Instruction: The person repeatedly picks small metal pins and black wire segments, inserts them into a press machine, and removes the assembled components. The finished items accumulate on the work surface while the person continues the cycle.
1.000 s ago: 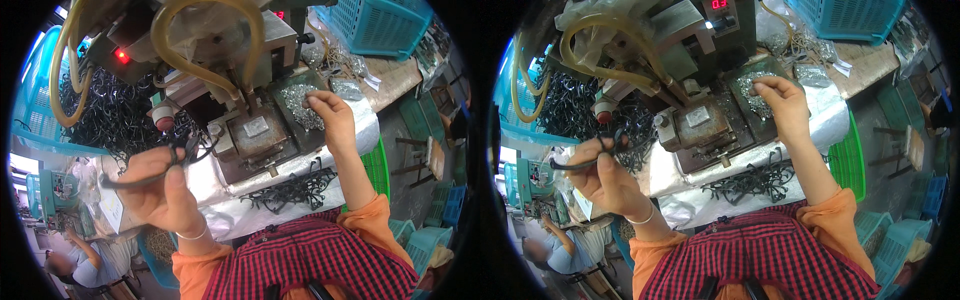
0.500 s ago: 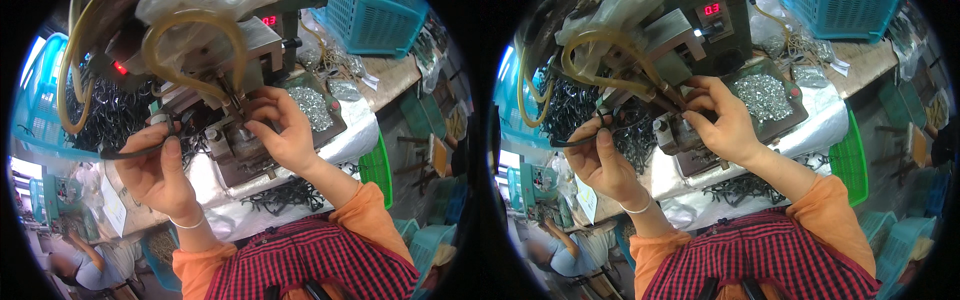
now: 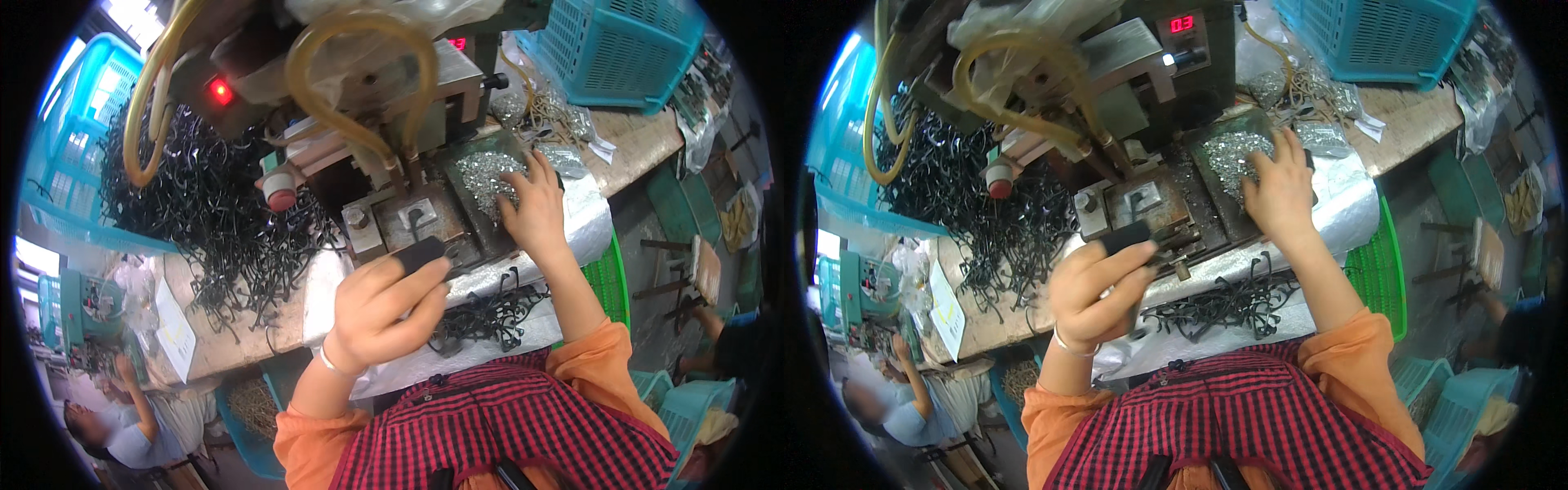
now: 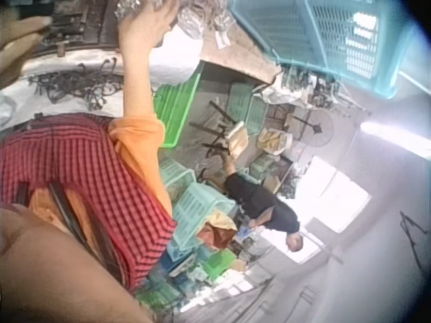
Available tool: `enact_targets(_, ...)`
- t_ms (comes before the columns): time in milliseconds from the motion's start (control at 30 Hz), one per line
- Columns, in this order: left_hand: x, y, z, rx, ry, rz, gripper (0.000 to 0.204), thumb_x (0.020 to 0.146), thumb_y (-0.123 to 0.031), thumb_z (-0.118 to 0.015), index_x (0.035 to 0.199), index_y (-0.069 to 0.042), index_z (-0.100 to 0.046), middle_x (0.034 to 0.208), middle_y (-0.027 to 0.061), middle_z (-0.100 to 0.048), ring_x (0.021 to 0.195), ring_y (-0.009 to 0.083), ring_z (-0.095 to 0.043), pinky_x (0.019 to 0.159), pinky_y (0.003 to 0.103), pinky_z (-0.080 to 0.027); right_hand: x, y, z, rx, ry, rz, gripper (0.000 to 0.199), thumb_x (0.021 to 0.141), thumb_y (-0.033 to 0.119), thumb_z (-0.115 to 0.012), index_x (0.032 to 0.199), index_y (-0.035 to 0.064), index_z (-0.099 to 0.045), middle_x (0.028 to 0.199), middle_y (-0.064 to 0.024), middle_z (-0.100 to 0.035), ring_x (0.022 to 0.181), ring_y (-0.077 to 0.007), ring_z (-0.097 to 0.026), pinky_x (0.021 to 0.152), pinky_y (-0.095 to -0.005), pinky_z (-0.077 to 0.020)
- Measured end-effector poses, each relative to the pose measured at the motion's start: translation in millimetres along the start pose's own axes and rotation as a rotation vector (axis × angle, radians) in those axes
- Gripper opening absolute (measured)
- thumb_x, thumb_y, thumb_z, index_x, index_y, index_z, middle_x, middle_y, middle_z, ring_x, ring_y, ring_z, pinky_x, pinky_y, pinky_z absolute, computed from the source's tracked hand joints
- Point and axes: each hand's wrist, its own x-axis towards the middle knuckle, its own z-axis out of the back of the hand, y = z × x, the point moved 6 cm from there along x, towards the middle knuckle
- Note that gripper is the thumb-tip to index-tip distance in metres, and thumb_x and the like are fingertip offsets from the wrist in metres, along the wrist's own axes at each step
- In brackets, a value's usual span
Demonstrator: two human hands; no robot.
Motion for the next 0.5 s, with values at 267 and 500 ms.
enact_targets(267, 9.6, 8.6, -15.5, -0.066, 0.101, 0.001, 0.024, 0.064, -0.005, -0.073, 0.087, -0.005, -0.065, 0.097, 0.0083, -0.070, 0.062, 0.0202, -0.058, 0.051, 0.031, -0.047, 3.6, -32.1, -17.6, 0.312, -0.011, -0.141, 0.011, 0.082, 0.010, -0.073, 0.091, 0.0043, -0.072, 0.110, -0.0157, -0.069, 0.108, -0.0345, -0.062, 0.095, -0.0423, -0.0483)
enact_targets(500, 3.7, 11.5, -17.5, -0.099, 0.019, -0.002, 0.023, 0.068, -0.011, -0.073, 0.089, -0.007, -0.065, 0.097, 0.0066, -0.069, 0.063, 0.0190, -0.060, 0.051, 0.030, -0.048, 0.4, -42.9, -18.5, 0.569, -0.063, -0.192, 0.015, 0.090, 0.009, -0.068, 0.102, 0.0035, -0.074, 0.105, -0.0127, -0.072, 0.100, -0.0284, -0.067, 0.092, -0.0366, -0.0495)
